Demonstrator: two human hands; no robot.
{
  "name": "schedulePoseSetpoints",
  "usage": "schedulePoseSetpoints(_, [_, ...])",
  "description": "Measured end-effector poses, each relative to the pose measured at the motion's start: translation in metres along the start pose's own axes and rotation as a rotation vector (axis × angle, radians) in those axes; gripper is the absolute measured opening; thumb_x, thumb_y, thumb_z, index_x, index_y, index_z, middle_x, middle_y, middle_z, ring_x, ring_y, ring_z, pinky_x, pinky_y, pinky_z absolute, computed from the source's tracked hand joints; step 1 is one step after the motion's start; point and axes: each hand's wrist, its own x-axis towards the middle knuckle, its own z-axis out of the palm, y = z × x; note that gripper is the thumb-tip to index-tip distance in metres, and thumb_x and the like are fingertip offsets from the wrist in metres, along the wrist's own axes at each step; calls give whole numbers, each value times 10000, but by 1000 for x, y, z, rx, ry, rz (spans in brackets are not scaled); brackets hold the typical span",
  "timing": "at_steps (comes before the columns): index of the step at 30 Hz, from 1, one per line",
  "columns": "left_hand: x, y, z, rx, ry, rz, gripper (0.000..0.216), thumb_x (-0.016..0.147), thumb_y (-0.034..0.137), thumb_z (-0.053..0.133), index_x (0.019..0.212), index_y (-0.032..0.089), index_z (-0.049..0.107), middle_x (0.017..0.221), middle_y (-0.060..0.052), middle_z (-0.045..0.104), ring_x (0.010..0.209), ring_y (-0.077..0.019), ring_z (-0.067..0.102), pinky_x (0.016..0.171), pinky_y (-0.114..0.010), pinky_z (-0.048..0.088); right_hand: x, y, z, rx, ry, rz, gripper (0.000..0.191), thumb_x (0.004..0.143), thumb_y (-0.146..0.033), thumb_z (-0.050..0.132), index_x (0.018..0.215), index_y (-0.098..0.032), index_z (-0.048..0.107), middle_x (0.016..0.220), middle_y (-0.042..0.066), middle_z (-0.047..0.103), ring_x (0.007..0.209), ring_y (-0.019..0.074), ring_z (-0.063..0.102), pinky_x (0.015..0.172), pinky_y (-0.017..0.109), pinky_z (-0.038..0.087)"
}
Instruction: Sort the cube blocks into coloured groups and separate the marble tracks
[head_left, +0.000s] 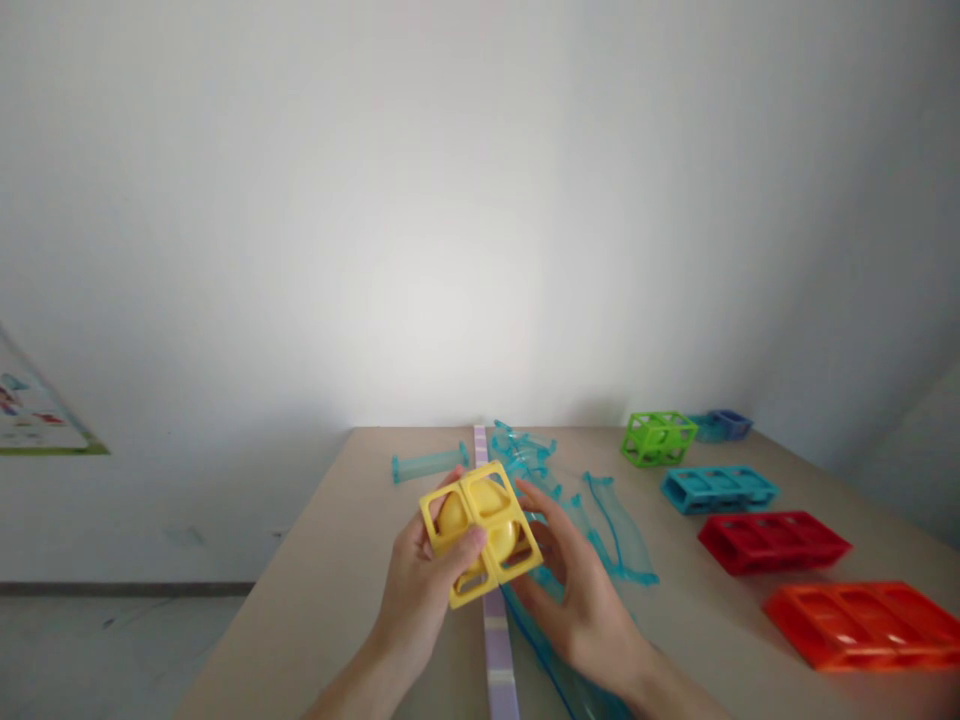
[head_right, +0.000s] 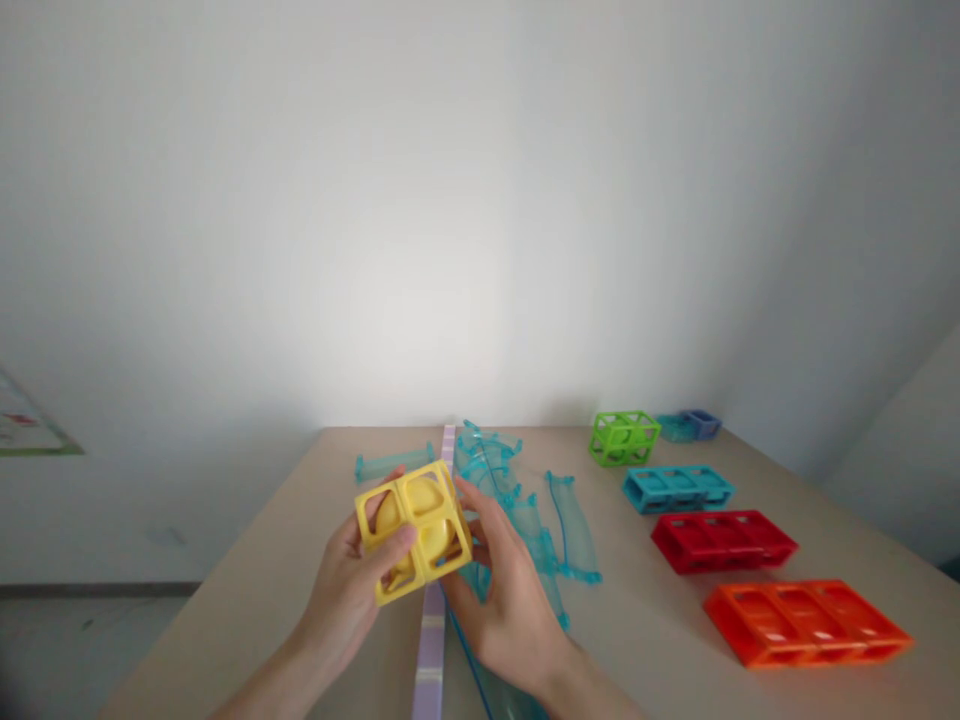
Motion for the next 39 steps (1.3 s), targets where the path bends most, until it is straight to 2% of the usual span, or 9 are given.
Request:
schedulePoseSetpoints(8, [-3, 2, -3, 0, -238, 84, 709, 820, 256, 669, 1454, 282, 353, 1421, -94, 512, 1235, -262, 535, 1019, -353, 437, 4, -3, 3, 369, 92, 118, 617, 814, -291, 695, 1346, -287, 382, 1335, 97, 526, 1033, 223, 617, 879, 388, 524])
schedulePoseSetpoints(12, [-7, -1, -7, 273, -188, 109, 685, 799, 269, 686, 1430, 266, 419, 1419, -103, 514, 1228, -283, 537, 995, -344, 446, 10, -4, -1, 470, 206, 146, 445, 806, -306, 689, 1204, -252, 499, 1258, 92, 578, 1026, 237, 618, 843, 365, 519])
schedulePoseSetpoints(16, [-7, 0, -7, 537, -168, 291, 584, 803, 245, 667, 1367, 260, 516, 1426, -96, 504, 1267, -293, 491, 1004, -355, 430, 15, -2, -5, 534, 296, 190, 371, 801, -294, 671, 1146, -233, 547, 1199, 83, 617, 990, 244, 633, 831, 372, 513])
schedulePoseSetpoints(20, [-1, 6, -7, 618, -86, 427, 280, 802, 259, 667, 1072, 239, 739, 1308, -94, 610, 1252, -288, 505, 1067, -362, 371, 17, 2, -10, 569, 377, 174, 374, 803, -295, 666, 1152, -234, 547, 1190, 83, 623, 1019, 254, 625, 853, 392, 508])
schedulePoseSetpoints(22, [3, 8, -9, 587, 4, 394, 185, 820, 321, 647, 908, 219, 774, 1200, -108, 671, 1155, -285, 580, 984, -362, 452, 17, 2, -12, 556, 374, 153, 393, 795, -284, 676, 1161, -239, 541, 1203, 83, 619, 1028, 256, 623, 847, 388, 509])
schedulePoseSetpoints(25, [9, 9, -15, 408, 100, 243, 290, 822, 408, 637, 972, 177, 728, 1078, -123, 713, 1002, -270, 657, 820, -347, 536, 15, 1, -12, 525, 331, 133, 462, 753, -290, 718, 1174, -248, 532, 1216, 88, 617, 1046, 271, 617, 838, 393, 515])
schedulePoseSetpoints(28, [12, 10, -16, 211, 32, 119, 411, 811, 420, 655, 1119, 147, 661, 1048, -129, 721, 941, -252, 677, 775, -331, 541, 12, -1, -9, 514, 257, 115, 520, 735, -302, 741, 1203, -253, 518, 1206, 94, 625, 1049, 271, 617, 853, 399, 512])
schedulePoseSetpoints(32, [11, 12, -12, 136, -87, 61, 420, 793, 387, 687, 1099, 100, 681, 1001, -147, 732, 878, -242, 685, 752, -322, 538, 11, -2, -5, 524, 199, 98, 559, 750, -299, 740, 1250, -265, 492, 1209, 94, 633, 1077, 258, 612, 897, 399, 493])
schedulePoseSetpoints(39, [7, 14, -6, 26, -45, 14, 374, 782, 369, 696, 1045, 103, 708, 902, -121, 747, 836, -227, 692, 721, -311, 539, 13, -4, -6, 513, 203, 186, 539, 766, -347, 728, 1234, -227, 489, 1157, 121, 660, 1018, 270, 650, 864, 422, 508])
